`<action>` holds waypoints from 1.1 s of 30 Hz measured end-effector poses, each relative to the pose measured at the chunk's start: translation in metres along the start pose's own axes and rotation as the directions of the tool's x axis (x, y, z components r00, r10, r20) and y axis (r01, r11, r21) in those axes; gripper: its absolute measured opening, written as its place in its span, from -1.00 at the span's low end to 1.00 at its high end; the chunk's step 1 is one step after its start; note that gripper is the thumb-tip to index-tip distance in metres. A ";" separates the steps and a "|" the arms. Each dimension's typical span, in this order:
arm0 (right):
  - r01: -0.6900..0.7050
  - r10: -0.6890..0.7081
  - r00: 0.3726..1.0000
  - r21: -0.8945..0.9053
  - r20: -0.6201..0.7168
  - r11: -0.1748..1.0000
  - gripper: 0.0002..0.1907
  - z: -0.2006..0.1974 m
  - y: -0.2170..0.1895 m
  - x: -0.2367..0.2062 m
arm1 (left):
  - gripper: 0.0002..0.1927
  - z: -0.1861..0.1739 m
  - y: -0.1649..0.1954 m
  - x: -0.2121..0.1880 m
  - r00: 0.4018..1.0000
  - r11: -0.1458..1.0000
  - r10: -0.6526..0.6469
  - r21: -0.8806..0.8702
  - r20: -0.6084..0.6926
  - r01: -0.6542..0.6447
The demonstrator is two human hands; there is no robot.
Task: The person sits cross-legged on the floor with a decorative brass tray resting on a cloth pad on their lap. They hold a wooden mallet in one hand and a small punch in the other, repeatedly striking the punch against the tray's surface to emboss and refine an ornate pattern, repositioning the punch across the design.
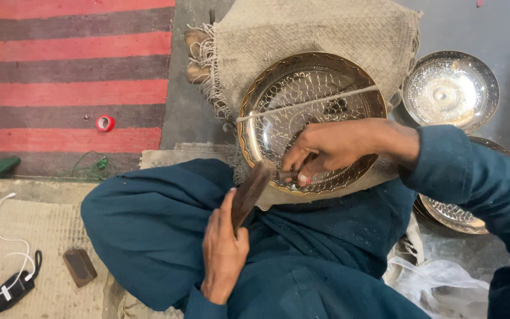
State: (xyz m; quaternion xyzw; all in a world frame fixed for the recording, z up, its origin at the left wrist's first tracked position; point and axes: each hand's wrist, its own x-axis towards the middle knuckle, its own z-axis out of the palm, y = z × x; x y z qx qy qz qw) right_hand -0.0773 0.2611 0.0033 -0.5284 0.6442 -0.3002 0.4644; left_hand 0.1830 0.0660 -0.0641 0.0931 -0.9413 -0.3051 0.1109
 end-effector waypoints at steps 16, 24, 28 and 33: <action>-0.322 -0.135 0.804 -0.615 -0.578 0.720 -0.48 0.042 -0.006 -0.067 | -0.15 -0.050 -0.086 -0.043 0.786 0.873 -0.475 0.099 0.395 0.478; -0.533 -0.234 0.435 -0.458 -0.870 0.712 -0.73 0.037 0.004 -0.107 | -0.12 -0.063 -0.091 -0.056 0.489 0.914 -0.399 0.299 0.776 0.273; -0.345 -0.314 0.256 -0.390 -0.914 0.854 -0.87 0.042 0.017 -0.120 | -0.46 -0.063 -0.039 -0.024 0.884 0.984 -0.139 0.163 0.447 0.072; -0.264 0.048 0.194 -0.005 -0.980 0.965 -0.76 0.031 0.026 -0.118 | -0.81 -0.031 0.015 0.039 0.960 0.973 -0.073 -0.191 0.269 0.127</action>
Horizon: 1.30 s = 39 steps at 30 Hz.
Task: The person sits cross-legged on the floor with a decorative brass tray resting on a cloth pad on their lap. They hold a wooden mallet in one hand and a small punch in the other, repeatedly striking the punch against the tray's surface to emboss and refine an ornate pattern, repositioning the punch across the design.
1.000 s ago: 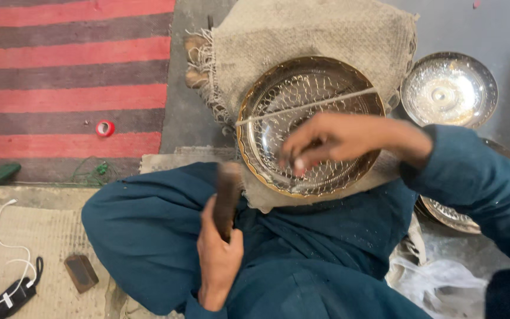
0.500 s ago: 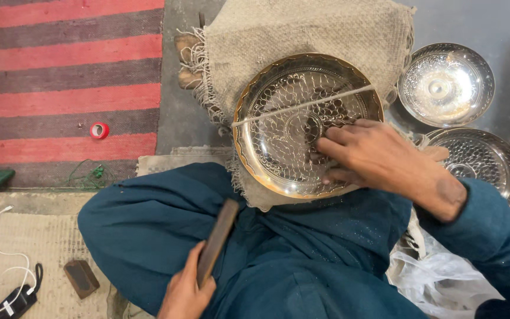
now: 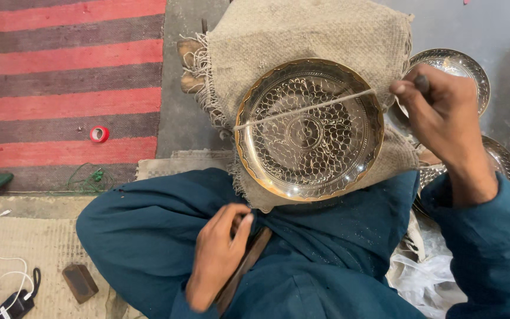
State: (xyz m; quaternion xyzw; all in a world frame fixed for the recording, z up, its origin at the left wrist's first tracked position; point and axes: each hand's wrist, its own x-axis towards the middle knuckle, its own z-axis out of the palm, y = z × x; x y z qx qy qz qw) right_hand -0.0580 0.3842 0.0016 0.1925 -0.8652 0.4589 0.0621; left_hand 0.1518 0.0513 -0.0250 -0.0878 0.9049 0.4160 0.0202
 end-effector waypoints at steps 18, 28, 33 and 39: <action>-0.096 0.131 0.976 -0.194 0.177 0.976 -0.83 0.006 0.014 0.004 | -0.91 -0.012 0.017 0.136 0.909 0.954 0.214 -0.123 -0.357 -0.272; -0.281 0.300 0.953 -0.257 0.036 0.924 -0.81 -0.007 0.002 -0.005 | -0.87 0.003 -0.007 0.087 0.887 0.956 0.128 -0.181 -0.443 -0.229; -0.086 0.118 0.985 -0.231 0.129 0.969 -0.86 -0.016 -0.042 -0.010 | -0.86 -0.018 -0.038 -0.003 0.993 0.981 -0.085 0.179 0.087 0.069; 0.145 -0.097 0.957 -0.160 0.274 0.976 -0.75 0.008 -0.090 -0.014 | -0.36 0.008 -0.068 -0.073 0.728 0.779 -0.514 0.602 0.454 0.175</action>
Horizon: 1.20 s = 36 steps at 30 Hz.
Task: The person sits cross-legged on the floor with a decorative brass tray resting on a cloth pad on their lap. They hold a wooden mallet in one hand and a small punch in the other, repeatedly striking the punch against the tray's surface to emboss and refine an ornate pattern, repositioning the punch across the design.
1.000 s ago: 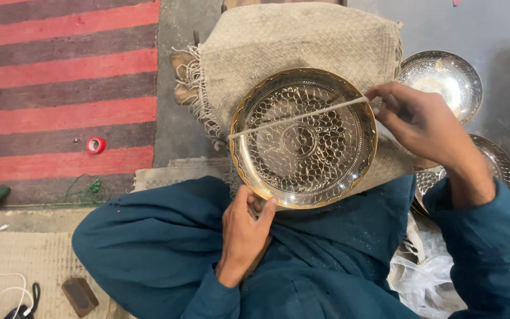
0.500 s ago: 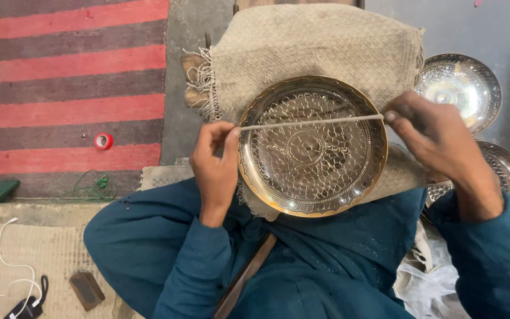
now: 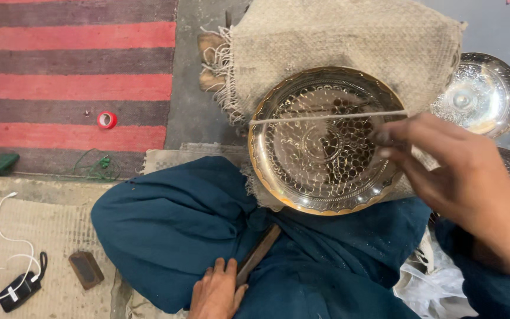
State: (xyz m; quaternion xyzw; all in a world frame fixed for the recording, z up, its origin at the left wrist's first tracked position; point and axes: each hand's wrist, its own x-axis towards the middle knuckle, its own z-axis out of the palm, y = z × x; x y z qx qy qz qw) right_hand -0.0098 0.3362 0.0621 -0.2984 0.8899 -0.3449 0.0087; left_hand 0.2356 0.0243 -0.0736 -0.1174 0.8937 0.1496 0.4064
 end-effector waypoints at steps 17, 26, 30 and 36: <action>0.015 -0.195 0.878 0.384 0.436 0.923 -0.84 0.103 -0.005 0.086 | -0.58 -0.026 -0.064 -0.015 0.966 0.343 0.017 -0.906 -0.257 -0.247; 0.154 -0.289 0.897 0.377 0.334 0.914 -0.69 0.115 -0.001 0.085 | -0.44 -0.043 0.022 0.022 0.779 0.249 -0.074 -0.768 -0.623 -0.590; 0.175 -0.306 0.895 0.376 0.324 0.910 -0.74 0.118 0.003 0.082 | -0.56 -0.063 0.023 0.027 0.700 0.483 -0.021 -0.620 -0.714 -0.618; 0.155 -0.280 0.888 0.336 0.364 0.929 -0.79 0.127 0.016 0.086 | -0.43 -0.087 0.019 0.027 0.699 0.644 -0.023 -0.545 -0.715 -0.536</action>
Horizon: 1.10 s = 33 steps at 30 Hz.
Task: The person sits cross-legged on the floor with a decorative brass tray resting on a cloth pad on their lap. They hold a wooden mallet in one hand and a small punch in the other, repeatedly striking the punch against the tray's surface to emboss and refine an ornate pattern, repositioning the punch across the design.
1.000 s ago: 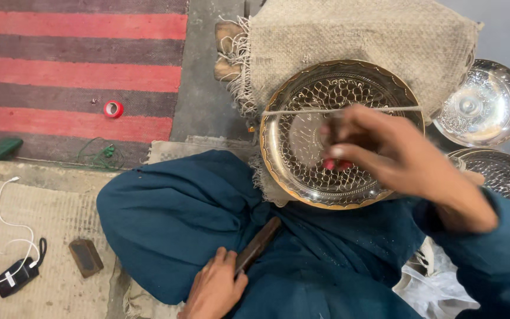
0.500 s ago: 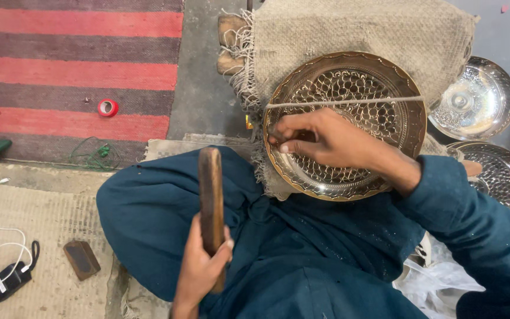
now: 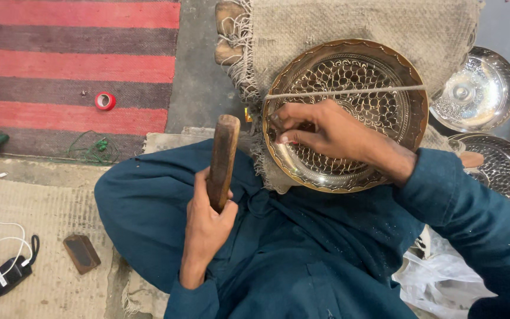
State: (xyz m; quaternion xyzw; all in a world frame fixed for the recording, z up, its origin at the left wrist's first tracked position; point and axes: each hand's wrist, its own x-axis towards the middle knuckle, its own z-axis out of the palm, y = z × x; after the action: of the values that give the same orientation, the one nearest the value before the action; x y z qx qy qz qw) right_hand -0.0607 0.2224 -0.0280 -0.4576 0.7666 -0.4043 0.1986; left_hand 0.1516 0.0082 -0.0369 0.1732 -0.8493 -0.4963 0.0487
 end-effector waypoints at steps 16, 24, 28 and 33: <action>0.060 -0.060 0.998 0.028 -0.021 0.998 -0.74 0.003 0.001 0.000 | -0.26 -0.017 0.024 0.029 0.982 0.932 0.178 0.332 -0.063 -0.147; 0.064 -0.064 0.998 0.044 -0.013 0.997 -0.75 0.004 0.002 0.001 | -0.21 -0.026 0.026 0.034 0.929 0.879 0.369 0.339 -0.034 -0.337; 0.025 -0.025 1.000 0.031 -0.004 0.999 -0.73 0.003 0.002 0.001 | -0.22 -0.025 0.023 0.033 0.988 0.826 0.148 0.544 0.038 -0.145; 0.082 -0.082 0.997 0.044 0.003 0.996 -0.77 0.005 0.007 0.001 | -0.20 -0.024 0.018 0.032 0.961 0.712 0.277 0.668 0.014 -0.215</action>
State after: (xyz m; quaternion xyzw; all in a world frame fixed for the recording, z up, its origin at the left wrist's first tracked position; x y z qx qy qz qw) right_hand -0.0617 0.2213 -0.0363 -0.4850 0.7376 -0.4279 0.1937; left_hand 0.1233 -0.0144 -0.0125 0.0858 -0.9822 -0.1430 0.0867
